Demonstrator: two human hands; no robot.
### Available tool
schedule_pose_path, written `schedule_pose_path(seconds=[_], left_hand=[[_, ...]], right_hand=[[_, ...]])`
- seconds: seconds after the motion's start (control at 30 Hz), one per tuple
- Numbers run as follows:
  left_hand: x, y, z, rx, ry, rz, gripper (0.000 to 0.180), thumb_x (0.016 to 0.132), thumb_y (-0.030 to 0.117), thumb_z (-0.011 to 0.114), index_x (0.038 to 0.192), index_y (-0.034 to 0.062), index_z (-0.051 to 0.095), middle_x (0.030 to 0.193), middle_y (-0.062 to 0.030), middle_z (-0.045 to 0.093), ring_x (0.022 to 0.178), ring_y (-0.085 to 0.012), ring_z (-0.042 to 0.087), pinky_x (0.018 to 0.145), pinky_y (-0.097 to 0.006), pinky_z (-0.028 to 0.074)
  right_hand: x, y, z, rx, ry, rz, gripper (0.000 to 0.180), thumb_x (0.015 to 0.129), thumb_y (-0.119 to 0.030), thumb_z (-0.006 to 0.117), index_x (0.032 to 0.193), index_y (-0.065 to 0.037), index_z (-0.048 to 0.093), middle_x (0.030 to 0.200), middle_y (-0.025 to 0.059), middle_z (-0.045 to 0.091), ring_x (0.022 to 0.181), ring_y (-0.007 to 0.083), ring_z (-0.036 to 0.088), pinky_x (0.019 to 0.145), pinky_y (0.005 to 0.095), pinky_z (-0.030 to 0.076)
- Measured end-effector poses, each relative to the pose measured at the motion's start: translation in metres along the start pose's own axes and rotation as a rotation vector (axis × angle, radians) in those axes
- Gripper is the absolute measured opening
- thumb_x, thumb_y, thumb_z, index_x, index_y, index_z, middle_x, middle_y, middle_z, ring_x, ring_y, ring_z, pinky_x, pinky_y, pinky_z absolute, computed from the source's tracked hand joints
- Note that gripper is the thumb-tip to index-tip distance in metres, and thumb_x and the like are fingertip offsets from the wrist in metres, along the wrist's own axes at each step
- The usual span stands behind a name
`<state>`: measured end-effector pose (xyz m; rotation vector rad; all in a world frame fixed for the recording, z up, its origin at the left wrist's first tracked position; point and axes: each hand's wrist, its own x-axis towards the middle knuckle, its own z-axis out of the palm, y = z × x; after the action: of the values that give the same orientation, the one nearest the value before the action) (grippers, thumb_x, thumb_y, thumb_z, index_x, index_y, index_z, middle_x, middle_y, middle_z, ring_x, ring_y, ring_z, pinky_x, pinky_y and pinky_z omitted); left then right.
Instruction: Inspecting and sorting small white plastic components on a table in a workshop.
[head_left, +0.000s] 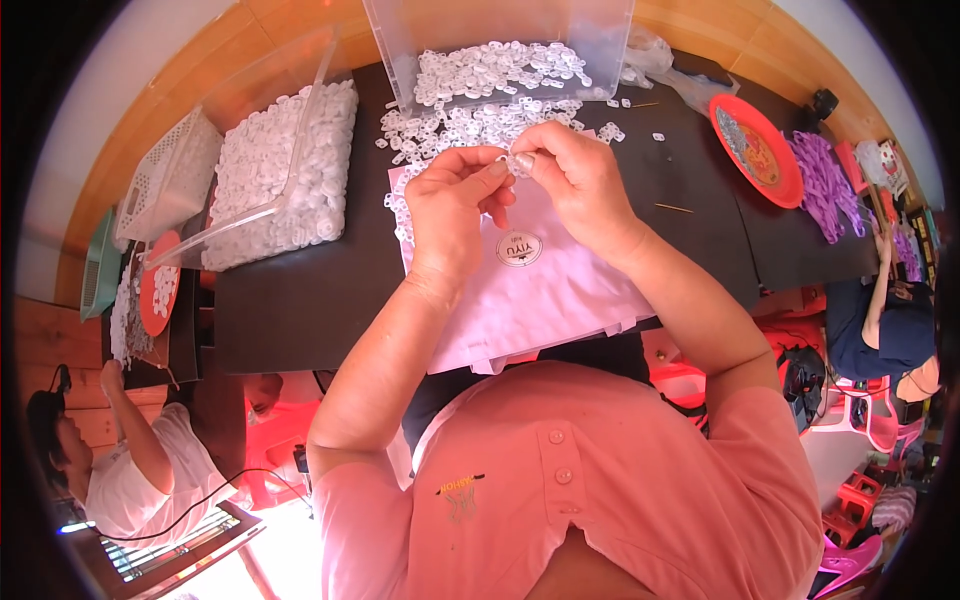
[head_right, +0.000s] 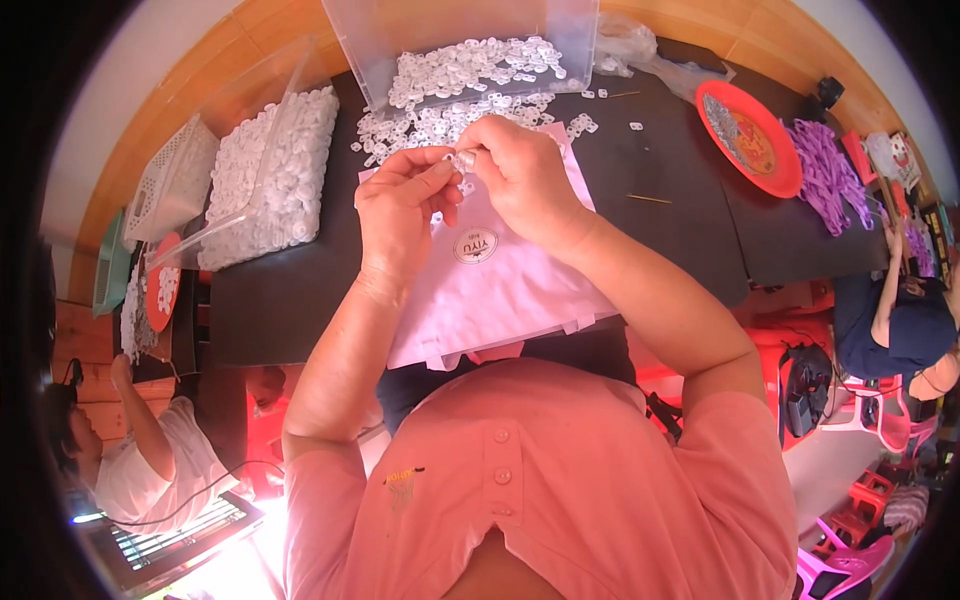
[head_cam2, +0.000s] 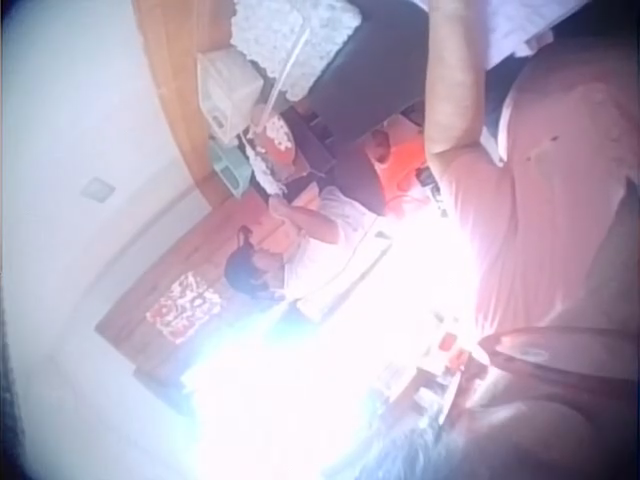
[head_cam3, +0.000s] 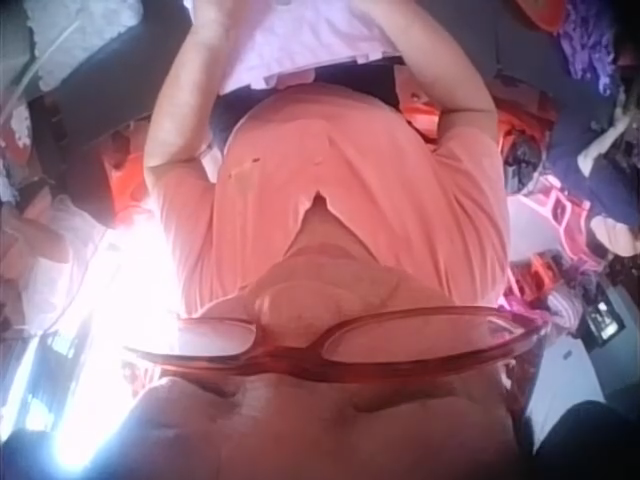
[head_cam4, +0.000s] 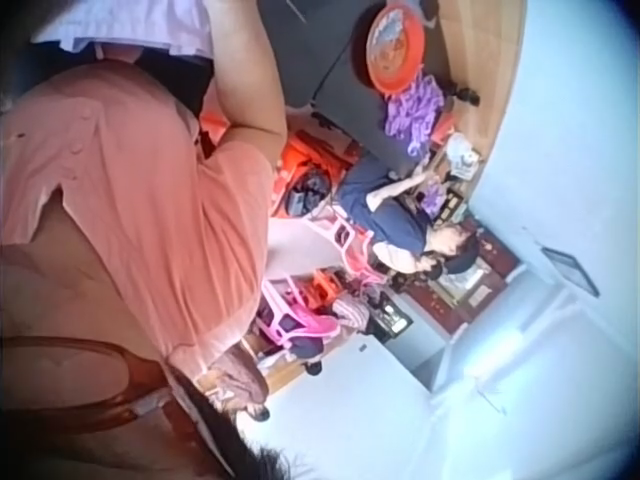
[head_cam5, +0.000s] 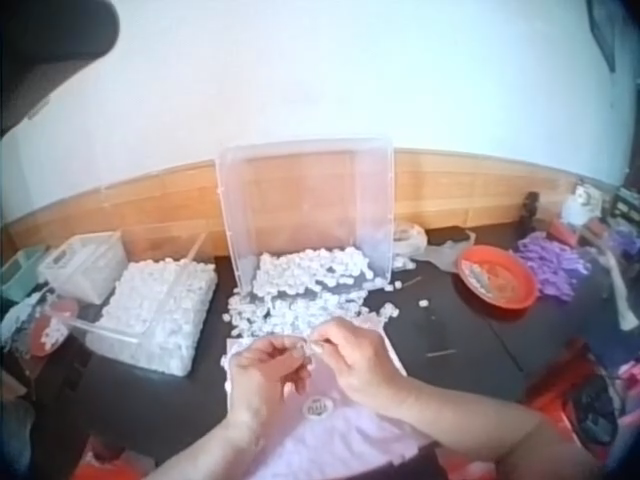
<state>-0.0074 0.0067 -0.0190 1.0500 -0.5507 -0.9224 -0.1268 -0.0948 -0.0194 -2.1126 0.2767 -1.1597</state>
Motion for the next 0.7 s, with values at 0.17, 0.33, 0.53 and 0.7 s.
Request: schedule_pose_path(seconds=[0.17,0.33,0.53,0.7], left_hand=[[-0.0002,-0.0005,0.0001,0.012,-0.002,0.029,0.011,0.086,-0.001,0.061,0.096,-0.0057,0.061,0.080,-0.0112,0.064,0.062,-0.0151,0.060,0.047,-0.026,0.047],[-0.0025,0.0009,0.0015,0.003,-0.006,0.054,0.009,0.086,-0.002,0.061,0.095,-0.0053,0.062,0.080,-0.0106,0.064,0.062,-0.0141,0.060,0.047,-0.025,0.046],[-0.0047,0.0013,0.0025,0.019,-0.009,0.081,0.008,0.086,-0.002,0.061,0.094,-0.0043,0.062,0.081,-0.0096,0.064,0.061,-0.0126,0.059,0.046,-0.024,0.045],[-0.0070,-0.0037,0.0017,0.010,0.004,0.097,0.008,0.085,-0.004,0.061,0.093,-0.0039,0.062,0.078,-0.0084,0.064,0.058,-0.0123,0.059,0.046,-0.023,0.045]], right_hand=[[0.0001,-0.0039,0.0014,-0.036,0.000,-0.021,0.010,0.082,0.005,0.056,0.088,-0.002,0.058,0.077,0.0116,0.062,0.067,0.0261,0.063,0.059,0.0337,0.048],[0.0001,-0.0031,0.0019,-0.044,0.028,-0.050,0.011,0.081,0.006,0.055,0.088,-0.002,0.057,0.078,0.0120,0.061,0.068,0.0282,0.063,0.060,0.0353,0.048],[-0.0002,-0.0037,0.0022,-0.056,-0.002,-0.046,0.011,0.080,0.006,0.054,0.088,-0.002,0.056,0.078,0.0124,0.060,0.068,0.0296,0.062,0.059,0.0365,0.047],[-0.0017,-0.0050,0.0039,-0.081,-0.006,-0.077,0.012,0.080,0.007,0.054,0.088,-0.002,0.055,0.078,0.0131,0.060,0.069,0.0311,0.061,0.059,0.0368,0.047]])
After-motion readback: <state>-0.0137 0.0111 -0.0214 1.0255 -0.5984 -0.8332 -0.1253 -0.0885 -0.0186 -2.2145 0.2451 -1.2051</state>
